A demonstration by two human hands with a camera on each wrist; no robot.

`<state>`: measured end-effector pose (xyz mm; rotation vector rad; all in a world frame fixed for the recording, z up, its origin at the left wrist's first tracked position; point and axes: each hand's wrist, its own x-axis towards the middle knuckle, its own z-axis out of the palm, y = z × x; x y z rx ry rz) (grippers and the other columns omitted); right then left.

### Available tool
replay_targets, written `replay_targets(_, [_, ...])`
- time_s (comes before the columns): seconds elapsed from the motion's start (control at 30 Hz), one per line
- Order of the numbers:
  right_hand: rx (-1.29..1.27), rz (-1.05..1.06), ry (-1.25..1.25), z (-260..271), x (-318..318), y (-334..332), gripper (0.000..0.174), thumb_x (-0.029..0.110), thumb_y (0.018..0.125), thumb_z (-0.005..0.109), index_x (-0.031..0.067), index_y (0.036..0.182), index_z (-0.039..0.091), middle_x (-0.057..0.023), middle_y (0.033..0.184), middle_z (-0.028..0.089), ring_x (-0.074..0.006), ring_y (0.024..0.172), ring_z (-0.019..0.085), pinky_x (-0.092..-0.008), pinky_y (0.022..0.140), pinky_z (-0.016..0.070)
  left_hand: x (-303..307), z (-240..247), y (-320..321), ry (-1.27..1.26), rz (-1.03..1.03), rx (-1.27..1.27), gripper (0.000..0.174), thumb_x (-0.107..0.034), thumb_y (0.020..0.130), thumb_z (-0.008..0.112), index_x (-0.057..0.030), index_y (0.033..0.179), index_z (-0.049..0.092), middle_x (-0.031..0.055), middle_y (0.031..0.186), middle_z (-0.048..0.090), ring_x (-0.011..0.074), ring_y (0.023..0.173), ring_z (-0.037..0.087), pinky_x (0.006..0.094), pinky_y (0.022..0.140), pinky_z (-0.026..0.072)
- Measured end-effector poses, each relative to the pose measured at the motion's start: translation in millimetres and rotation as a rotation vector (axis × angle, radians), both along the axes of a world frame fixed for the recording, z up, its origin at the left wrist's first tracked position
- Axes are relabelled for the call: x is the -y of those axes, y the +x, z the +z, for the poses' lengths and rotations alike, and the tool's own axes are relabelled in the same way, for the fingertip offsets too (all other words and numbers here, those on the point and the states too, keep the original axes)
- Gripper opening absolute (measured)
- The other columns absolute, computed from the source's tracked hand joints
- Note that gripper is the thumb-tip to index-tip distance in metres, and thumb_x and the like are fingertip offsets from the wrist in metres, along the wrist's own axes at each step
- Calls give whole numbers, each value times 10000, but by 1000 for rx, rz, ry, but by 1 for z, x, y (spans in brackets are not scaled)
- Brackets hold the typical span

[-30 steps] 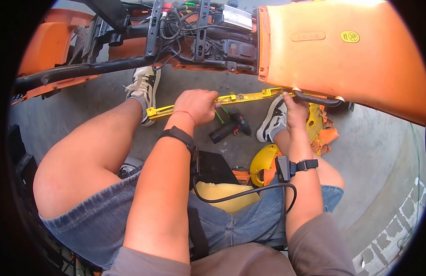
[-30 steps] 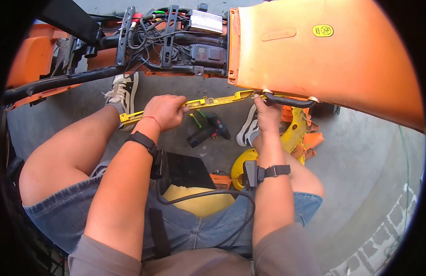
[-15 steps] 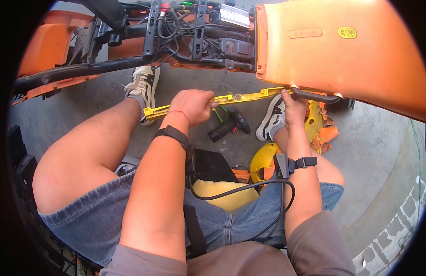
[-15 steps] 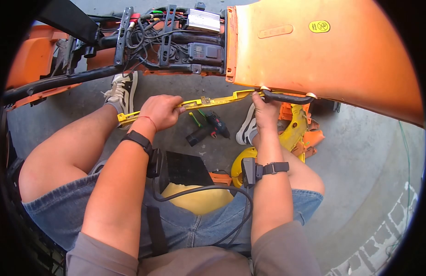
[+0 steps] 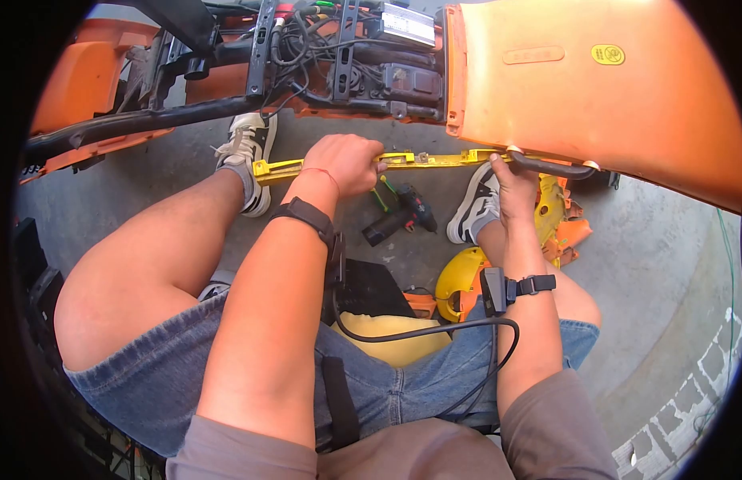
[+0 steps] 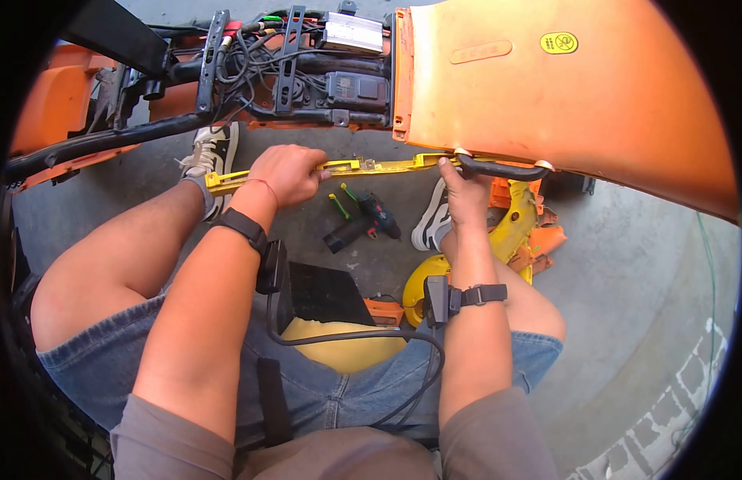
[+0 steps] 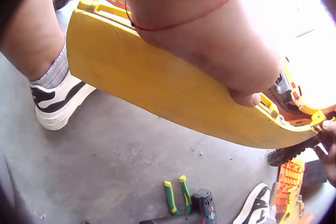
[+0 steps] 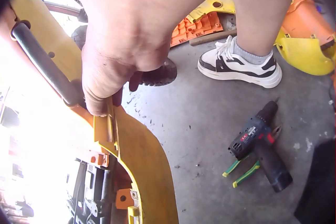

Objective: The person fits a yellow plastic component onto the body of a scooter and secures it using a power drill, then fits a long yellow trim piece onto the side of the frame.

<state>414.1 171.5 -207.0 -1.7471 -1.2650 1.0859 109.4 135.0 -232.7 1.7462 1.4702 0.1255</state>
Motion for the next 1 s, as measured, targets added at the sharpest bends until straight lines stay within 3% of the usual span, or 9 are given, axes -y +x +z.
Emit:
replay_targets(0.37, [38, 1, -9, 1, -2, 0, 458, 17, 828, 763, 25, 1239, 560, -39, 1207, 600, -153, 1088, 582, -306, 941, 451, -28, -16, 0, 78, -52, -37, 197, -285, 876, 645, -111, 894, 735, 150, 870, 715, 362, 879, 675, 472, 772, 526])
replay_targets(0.43, [-92, 27, 4, 6, 0, -3, 456, 111, 822, 791, -18, 1208, 587, -45, 1193, 558, -167, 1153, 502, -336, 1046, 362, -28, -18, 0, 118, -81, -51, 194, -283, 865, 654, -106, 881, 731, 143, 860, 715, 363, 858, 676, 473, 751, 528])
replay_targets(0.47, [-94, 27, -1, 5, 2, -1, 456, 111, 822, 791, -18, 1208, 587, -45, 1193, 558, -167, 1153, 502, -336, 1046, 362, -28, -20, 0, 112, -81, -53, 194, -283, 865, 654, -106, 881, 731, 143, 860, 715, 363, 858, 676, 473, 751, 528])
replay_targets(0.53, [-27, 55, 10, 3, 0, 1, 368, 25, 847, 744, 13, 1182, 593, -36, 1162, 609, -145, 1070, 576, -305, 937, 451, -29, -25, 0, 162, -97, -33, 186, -276, 859, 656, -102, 854, 722, 135, 847, 717, 358, 842, 680, 473, 735, 532])
replay_targets(0.57, [-29, 59, 6, 2, 1, 1, 368, 25, 847, 744, 13, 1182, 593, -36, 1162, 609, -145, 1070, 576, -305, 937, 451, -28, -29, 0, 158, -93, -34, 186, -276, 859, 656, -102, 854, 722, 135, 847, 717, 358, 842, 680, 473, 735, 532])
replay_targets(0.63, [-27, 9, 4, 3, 2, -2, 352, 37, 853, 745, 0, 1172, 599, -37, 1150, 609, -144, 1053, 574, -303, 936, 450, -26, -36, 2, 288, -68, 2, 142, -226, 831, 665, -92, 782, 662, 129, 789, 689, 353, 791, 673, 475, 694, 524])
replay_targets(0.7, [-1, 13, -17, 3, 1, 0, 354, 41, 853, 747, -7, 1172, 601, -39, 1149, 606, -144, 1054, 572, -302, 938, 449, -5, -38, 11, 256, -2, 1, 141, -225, 809, 673, -103, 748, 637, 122, 760, 676, 333, 774, 675, 462, 677, 528])
replay_targets(0.83, [65, -9, -39, -1, 1, 5, 380, 54, 852, 753, -17, 1192, 598, -48, 1155, 599, -148, 1077, 560, -301, 957, 443, 48, -39, 44, 269, 231, 74, 101, -183, 784, 675, -96, 768, 626, 110, 755, 668, 322, 743, 659, 451, 658, 531])
replay_targets(1.0, [26, -24, -48, -8, 4, 10, 404, 63, 854, 768, -28, 1200, 581, -63, 1231, 559, -159, 1120, 544, -320, 1009, 429, 61, -34, 57, 266, 289, 36, 133, -157, 754, 707, -96, 741, 589, 82, 719, 646, 286, 716, 646, 418, 645, 522])
